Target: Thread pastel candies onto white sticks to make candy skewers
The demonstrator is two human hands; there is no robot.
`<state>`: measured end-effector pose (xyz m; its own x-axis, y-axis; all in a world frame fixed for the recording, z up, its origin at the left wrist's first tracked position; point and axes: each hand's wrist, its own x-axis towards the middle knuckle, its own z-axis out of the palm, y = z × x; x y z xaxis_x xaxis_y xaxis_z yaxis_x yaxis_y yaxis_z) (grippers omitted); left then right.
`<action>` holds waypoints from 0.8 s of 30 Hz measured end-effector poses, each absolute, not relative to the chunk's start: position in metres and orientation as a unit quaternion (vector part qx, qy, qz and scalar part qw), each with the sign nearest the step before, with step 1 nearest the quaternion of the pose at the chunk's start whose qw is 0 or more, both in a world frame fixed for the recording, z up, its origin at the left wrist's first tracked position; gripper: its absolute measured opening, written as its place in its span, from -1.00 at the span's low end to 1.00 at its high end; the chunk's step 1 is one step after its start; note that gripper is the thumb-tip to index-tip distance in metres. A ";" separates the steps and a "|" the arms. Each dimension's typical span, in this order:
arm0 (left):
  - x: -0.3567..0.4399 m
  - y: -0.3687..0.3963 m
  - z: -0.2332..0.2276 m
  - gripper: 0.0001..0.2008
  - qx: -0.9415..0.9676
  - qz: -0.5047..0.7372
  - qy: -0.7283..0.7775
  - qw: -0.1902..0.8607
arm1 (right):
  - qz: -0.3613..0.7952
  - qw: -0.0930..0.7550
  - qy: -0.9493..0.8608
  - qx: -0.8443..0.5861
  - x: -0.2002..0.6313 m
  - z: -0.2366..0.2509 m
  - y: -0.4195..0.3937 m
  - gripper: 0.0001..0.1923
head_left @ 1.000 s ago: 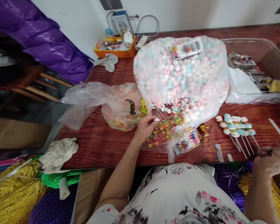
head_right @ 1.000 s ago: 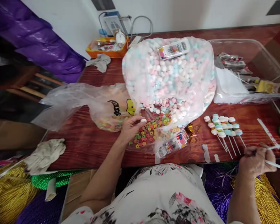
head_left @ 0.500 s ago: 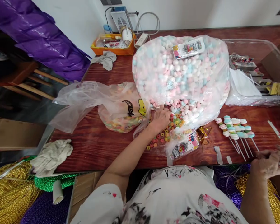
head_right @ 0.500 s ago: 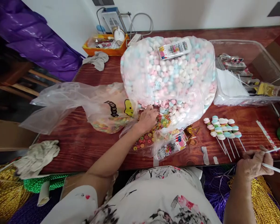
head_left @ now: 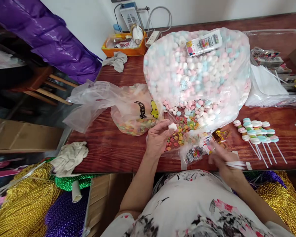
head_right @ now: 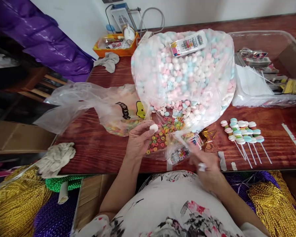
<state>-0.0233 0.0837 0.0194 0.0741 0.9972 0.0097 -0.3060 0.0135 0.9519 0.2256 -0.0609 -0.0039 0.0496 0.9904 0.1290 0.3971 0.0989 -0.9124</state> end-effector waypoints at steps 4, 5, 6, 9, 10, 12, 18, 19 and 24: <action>-0.027 0.065 0.029 -0.75 0.390 0.564 0.380 0.621 | 0.418 0.398 -0.675 -0.460 0.169 0.010 -0.031 -0.51; -0.028 0.062 0.029 -0.75 0.390 0.568 0.380 0.617 | 0.419 0.405 -0.674 -0.454 0.163 0.010 -0.027 -0.52; -0.029 0.060 0.029 -0.75 0.391 0.575 0.380 0.610 | 0.419 0.413 -0.671 -0.452 0.159 0.009 -0.025 -0.52; -0.030 0.055 0.023 -0.76 0.392 0.594 0.381 0.590 | 0.424 0.423 -0.658 -0.456 0.157 0.002 -0.027 -0.53; -0.030 0.055 0.021 -0.75 0.388 0.599 0.378 0.590 | 0.426 0.423 -0.654 -0.460 0.157 0.000 -0.029 -0.53; -0.029 0.054 0.016 -0.71 0.373 0.603 0.370 0.600 | 0.427 0.424 -0.649 -0.465 0.158 -0.002 -0.032 -0.53; -0.025 0.052 0.011 -0.75 0.377 0.598 0.364 0.606 | 0.433 0.420 -0.645 -0.470 0.160 0.003 -0.033 -0.52; -0.025 0.052 0.011 -0.76 0.389 0.597 0.367 0.598 | 0.435 0.417 -0.643 -0.472 0.161 0.004 -0.032 -0.52; -0.026 0.050 0.008 -0.80 0.458 0.602 0.379 0.533 | 0.430 0.416 -0.637 -0.487 0.160 0.000 -0.032 -0.52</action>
